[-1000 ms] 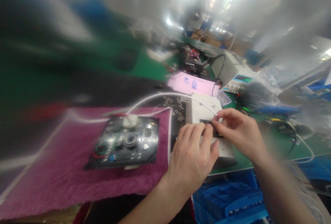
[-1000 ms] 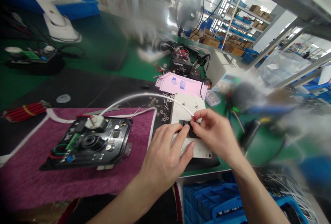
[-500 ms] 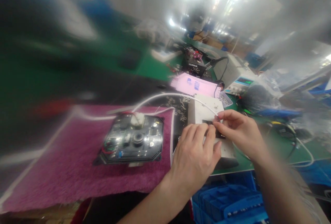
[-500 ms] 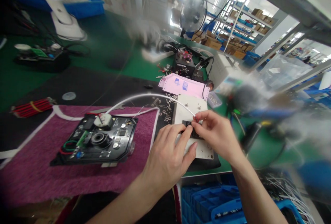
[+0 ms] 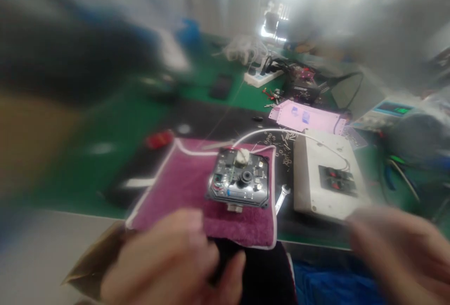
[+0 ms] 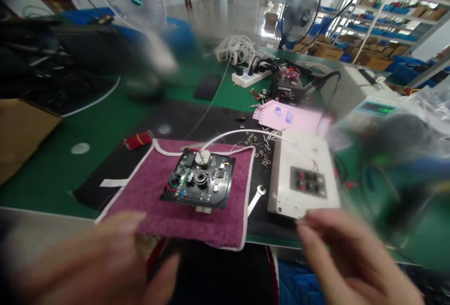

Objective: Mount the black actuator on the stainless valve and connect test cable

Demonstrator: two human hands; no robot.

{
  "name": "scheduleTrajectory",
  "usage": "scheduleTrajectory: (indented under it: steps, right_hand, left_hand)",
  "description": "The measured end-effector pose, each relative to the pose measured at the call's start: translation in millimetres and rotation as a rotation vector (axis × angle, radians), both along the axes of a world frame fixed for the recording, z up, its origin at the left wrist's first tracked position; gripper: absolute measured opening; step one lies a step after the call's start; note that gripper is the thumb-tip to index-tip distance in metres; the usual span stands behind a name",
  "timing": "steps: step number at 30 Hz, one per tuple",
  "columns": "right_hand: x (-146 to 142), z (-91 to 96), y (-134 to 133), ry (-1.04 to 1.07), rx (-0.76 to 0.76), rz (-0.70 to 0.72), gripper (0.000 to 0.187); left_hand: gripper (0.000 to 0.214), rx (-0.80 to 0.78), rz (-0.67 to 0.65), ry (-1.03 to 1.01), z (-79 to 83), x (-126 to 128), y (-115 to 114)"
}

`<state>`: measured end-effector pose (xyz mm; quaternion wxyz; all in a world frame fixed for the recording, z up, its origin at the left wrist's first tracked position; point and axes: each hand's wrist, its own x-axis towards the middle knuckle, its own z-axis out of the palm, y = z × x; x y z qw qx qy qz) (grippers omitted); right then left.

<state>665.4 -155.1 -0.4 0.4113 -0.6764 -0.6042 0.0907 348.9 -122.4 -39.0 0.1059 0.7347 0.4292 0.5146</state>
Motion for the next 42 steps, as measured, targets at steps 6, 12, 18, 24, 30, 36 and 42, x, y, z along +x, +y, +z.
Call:
scheduleTrajectory:
  steps: [6, 12, 18, 24, 30, 36, 42]
  right_hand:
    - [-94, -43.0, 37, 0.16, -0.15, 0.328, 0.067]
    - [-111, -57.1, 70, 0.256, -0.289, 0.455, 0.075]
    - [-117, -65.6, 78, 0.228, -0.259, 0.479, 0.046]
    - [-116, -66.0, 76, 0.184, -0.218, 0.495, 0.043]
    - [-116, -67.4, 76, 0.127, -0.176, 0.511, 0.042]
    - [-114, -72.2, 77, 0.091, -0.133, 0.536, 0.045]
    - [-114, -75.0, 77, 0.073, -0.104, 0.525, 0.046]
  left_hand:
    - [0.133, -0.476, -0.334, 0.142, 22.2, -37, 95]
    - [0.097, -0.471, -0.484, 0.347, 44.0, -31, 118]
    - [0.096, -0.414, -0.465, 0.211, 21.1, -33, 111]
    - [0.102, -0.459, -0.453, 0.058, -0.4, -33, 108]
    - [0.097, -0.528, -0.459, 0.244, 22.9, -34, 109]
    - [0.097, -0.464, -0.513, 0.501, 66.6, -38, 118]
    - [0.094, -0.304, -0.582, 0.832, 98.7, -9, 130]
